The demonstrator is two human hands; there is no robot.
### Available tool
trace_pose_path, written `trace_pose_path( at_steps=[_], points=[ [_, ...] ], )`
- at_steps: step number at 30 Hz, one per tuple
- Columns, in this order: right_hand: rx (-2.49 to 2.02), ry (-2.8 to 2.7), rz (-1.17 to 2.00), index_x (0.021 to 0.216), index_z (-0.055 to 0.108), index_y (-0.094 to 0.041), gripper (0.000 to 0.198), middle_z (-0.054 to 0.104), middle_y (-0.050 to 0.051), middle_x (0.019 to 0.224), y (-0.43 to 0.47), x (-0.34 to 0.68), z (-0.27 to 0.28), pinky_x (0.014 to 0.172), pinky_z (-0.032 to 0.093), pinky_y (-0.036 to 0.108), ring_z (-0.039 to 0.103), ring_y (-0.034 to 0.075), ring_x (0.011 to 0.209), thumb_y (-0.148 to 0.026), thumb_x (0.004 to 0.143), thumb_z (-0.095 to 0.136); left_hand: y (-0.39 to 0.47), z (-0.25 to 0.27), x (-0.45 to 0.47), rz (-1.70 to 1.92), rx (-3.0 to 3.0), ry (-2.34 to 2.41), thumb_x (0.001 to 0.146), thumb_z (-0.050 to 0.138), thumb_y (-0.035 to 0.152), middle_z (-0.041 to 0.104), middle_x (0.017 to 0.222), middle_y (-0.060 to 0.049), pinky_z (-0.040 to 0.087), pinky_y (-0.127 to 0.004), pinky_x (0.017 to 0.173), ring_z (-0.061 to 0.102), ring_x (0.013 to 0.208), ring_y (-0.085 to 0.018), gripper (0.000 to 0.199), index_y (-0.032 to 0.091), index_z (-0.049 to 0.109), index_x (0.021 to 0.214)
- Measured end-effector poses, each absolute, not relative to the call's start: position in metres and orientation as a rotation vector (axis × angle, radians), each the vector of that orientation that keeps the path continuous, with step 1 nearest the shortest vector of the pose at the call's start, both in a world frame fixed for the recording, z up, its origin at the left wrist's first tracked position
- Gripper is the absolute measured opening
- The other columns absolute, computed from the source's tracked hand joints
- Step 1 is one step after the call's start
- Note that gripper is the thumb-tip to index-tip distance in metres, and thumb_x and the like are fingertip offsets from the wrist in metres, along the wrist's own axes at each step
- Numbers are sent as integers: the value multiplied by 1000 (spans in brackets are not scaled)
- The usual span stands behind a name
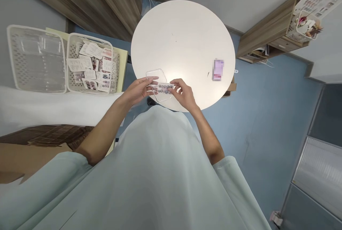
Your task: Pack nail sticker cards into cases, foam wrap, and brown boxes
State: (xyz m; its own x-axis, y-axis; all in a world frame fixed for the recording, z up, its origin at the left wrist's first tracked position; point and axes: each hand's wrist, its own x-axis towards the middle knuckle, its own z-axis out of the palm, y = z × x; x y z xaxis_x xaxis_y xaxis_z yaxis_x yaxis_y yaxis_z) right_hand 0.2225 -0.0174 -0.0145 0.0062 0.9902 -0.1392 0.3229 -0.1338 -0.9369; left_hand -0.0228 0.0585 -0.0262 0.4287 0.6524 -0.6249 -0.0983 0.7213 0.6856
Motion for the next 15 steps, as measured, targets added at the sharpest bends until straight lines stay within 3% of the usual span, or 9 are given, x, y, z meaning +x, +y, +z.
trace_pose_path(
  at_steps=[7,15],
  points=[
    [-1587,-1602,1095,128,73,-30,38,75,5,116,-29,242,-13,75,56,33,67,20,89,-62,109,68,57,-17,9,476,658,1013,103,80,49,79,121,-15,66,-49,103,78,106,-26,44,18,79,133],
    [-1589,-1870,900,140,73,-35,30,64,8,126,-42,261,-5,73,57,32,66,21,96,-49,116,63,52,-14,24,446,709,1010,102,81,53,81,126,-15,66,-46,101,78,106,-26,48,19,79,135]
  ],
)
